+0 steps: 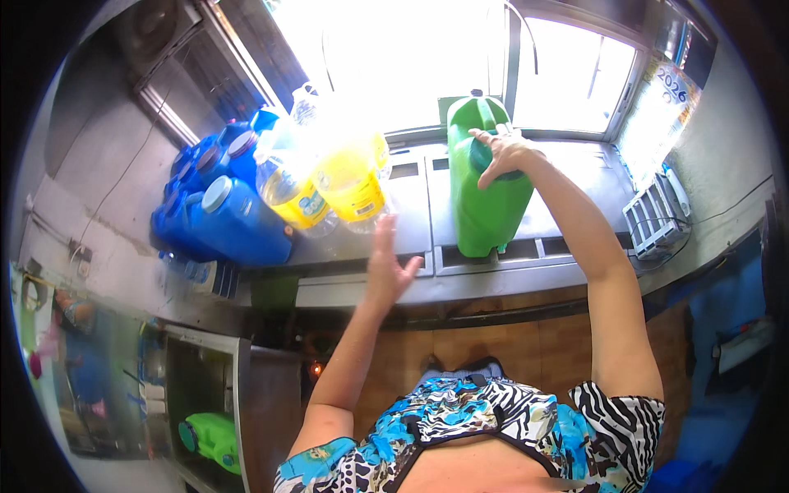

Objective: The person washes a small green container and a larger green jerrycan in a stainless steel sink. They scrub the items with a sponge, rinse them under running water, and place them on a nearby counter.

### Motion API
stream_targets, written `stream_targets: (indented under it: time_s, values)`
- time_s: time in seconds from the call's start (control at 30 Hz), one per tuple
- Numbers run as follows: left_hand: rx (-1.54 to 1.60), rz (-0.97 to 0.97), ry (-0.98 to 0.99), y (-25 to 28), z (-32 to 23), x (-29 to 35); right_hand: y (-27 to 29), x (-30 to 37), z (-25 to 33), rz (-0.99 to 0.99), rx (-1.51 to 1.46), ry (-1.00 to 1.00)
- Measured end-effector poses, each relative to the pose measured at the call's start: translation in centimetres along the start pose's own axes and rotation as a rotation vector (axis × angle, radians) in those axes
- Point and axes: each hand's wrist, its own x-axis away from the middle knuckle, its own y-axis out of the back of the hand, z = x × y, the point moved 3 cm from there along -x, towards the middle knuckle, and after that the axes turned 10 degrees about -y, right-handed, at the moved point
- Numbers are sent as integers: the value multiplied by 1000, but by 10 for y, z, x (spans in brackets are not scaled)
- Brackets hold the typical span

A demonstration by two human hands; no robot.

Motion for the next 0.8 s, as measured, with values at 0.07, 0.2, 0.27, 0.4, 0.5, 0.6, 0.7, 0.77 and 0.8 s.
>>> stream_targets:
  time_s: [0.07,0.2,0.27,0.4,0.5,0.6,0.7,0.77,0.8]
  values:
    - [-33,174,26,-38,-5,-27,4,-6,-1,38,20,56]
    - [37,275,72,-100,-1,-89,8,-12,4,65,57,127]
    - [10,289,54,-121,10,-119,11,-12,6,48,95,113]
    - [136,260,45,-150,33,-158,19,-10,10,62,146,129]
    - [209,318,118,-155,50,-164,33,-14,13,130,148,226]
    - [280,274,26,-154,57,-175,52,-24,10,187,71,287]
    - [266,299,40,-153,62,-190,70,-38,-7,200,-162,345]
    - [332,298,125,-154,63,-201,78,-49,-33,290,-504,231]
    - [365,297,173,-157,63,-206,82,-55,-47,152,-611,241]
